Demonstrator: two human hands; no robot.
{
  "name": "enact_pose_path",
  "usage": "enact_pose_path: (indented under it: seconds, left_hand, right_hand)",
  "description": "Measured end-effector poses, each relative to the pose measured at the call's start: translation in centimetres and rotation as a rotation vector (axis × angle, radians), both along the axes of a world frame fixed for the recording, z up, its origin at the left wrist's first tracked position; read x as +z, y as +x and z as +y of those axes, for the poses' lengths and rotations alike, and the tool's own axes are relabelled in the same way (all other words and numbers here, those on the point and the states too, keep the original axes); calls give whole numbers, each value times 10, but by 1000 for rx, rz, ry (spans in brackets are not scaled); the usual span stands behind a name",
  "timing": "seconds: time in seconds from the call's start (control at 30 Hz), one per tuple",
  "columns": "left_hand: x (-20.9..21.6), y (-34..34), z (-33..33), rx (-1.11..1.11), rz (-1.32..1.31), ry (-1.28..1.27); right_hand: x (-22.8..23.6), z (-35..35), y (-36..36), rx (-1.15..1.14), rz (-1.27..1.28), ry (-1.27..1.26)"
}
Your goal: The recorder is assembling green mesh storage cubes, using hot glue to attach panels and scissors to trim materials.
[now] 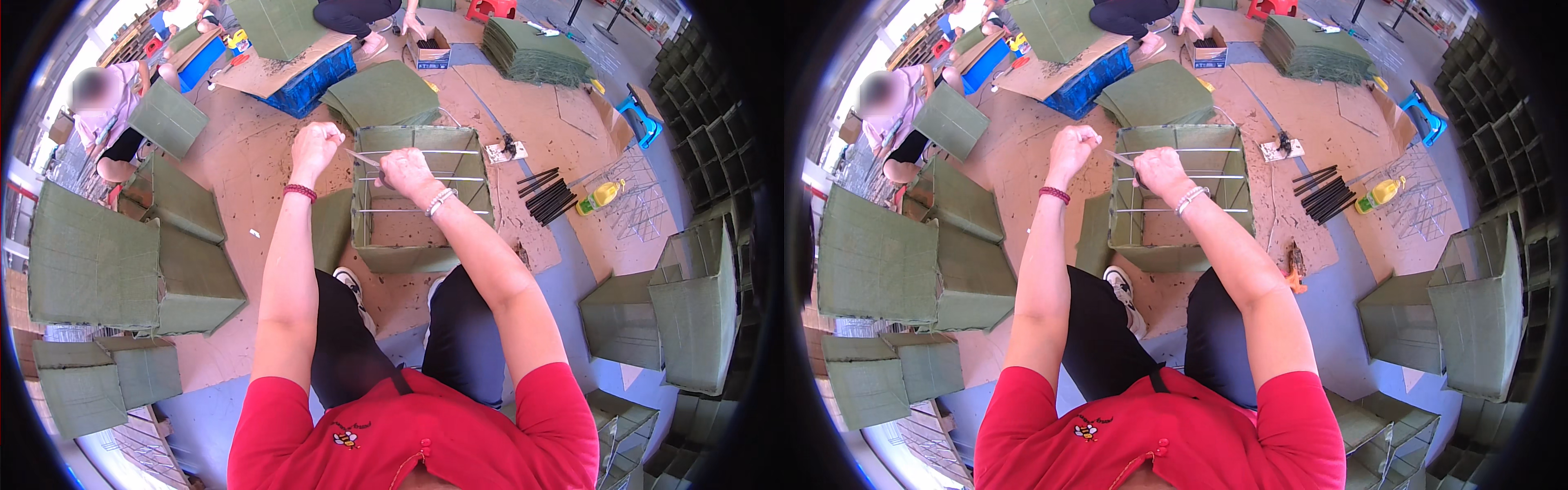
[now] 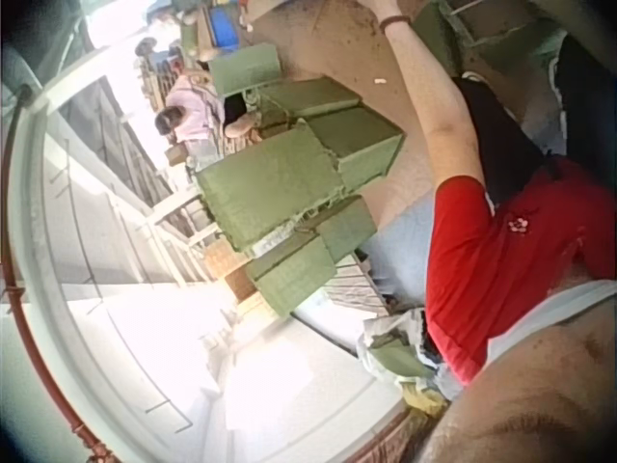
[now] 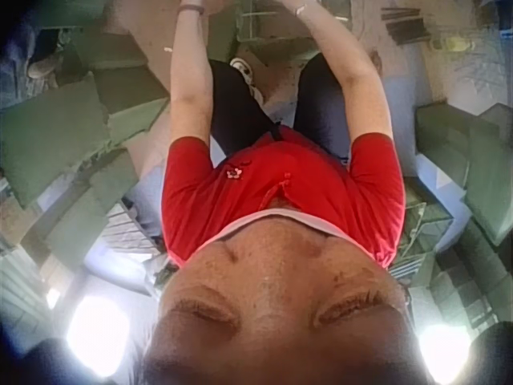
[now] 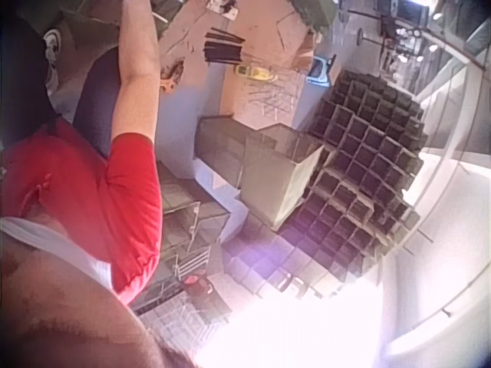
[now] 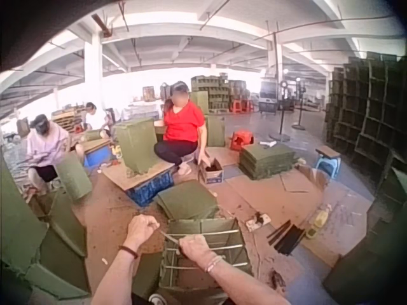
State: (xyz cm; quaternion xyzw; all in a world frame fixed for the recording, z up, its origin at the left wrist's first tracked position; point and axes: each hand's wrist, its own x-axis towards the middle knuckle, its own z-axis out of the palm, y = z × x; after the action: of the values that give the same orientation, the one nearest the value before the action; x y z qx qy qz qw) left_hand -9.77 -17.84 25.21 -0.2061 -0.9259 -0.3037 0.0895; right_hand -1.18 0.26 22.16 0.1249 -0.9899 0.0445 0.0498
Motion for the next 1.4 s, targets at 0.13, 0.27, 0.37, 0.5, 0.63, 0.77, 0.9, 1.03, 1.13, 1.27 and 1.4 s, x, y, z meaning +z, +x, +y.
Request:
enact_pose_path:
  seconds: [0.13,0.27,0.37,0.5,0.63,0.77,0.9,1.03,1.13,1.27,1.4]
  left_hand:
    - [10,-7,-13,47,-114,223]
    - [33,5,-31,-132,-338,578]
    - [57,33,-50,-159,-388,650]
    - [57,53,-78,-175,-437,818]
    - [56,64,-93,-202,-453,1064]
    - [57,67,-92,-255,-470,1156]
    - [61,67,-87,-283,-484,1186]
    - [63,69,-84,-324,-486,1233]
    - [63,70,-85,-327,-488,1292]
    - [64,73,-103,-404,-482,1417]
    - [44,98,-178,-377,-444,1434]
  right_hand:
    - [9,10,8,-74,-62,-30]
    - [31,34,36,-62,-135,-311]
    - [48,41,62,-29,-296,-311]
    - [27,49,85,137,-196,-238]
    - [30,36,94,202,-166,-217]
    - [20,13,97,318,-93,-154]
    - [18,6,93,420,-21,-97]
    - [14,4,96,521,76,-74]
    - [16,0,96,523,36,-15]
    - [21,2,97,455,-50,46]
    - [33,42,97,197,-29,-393]
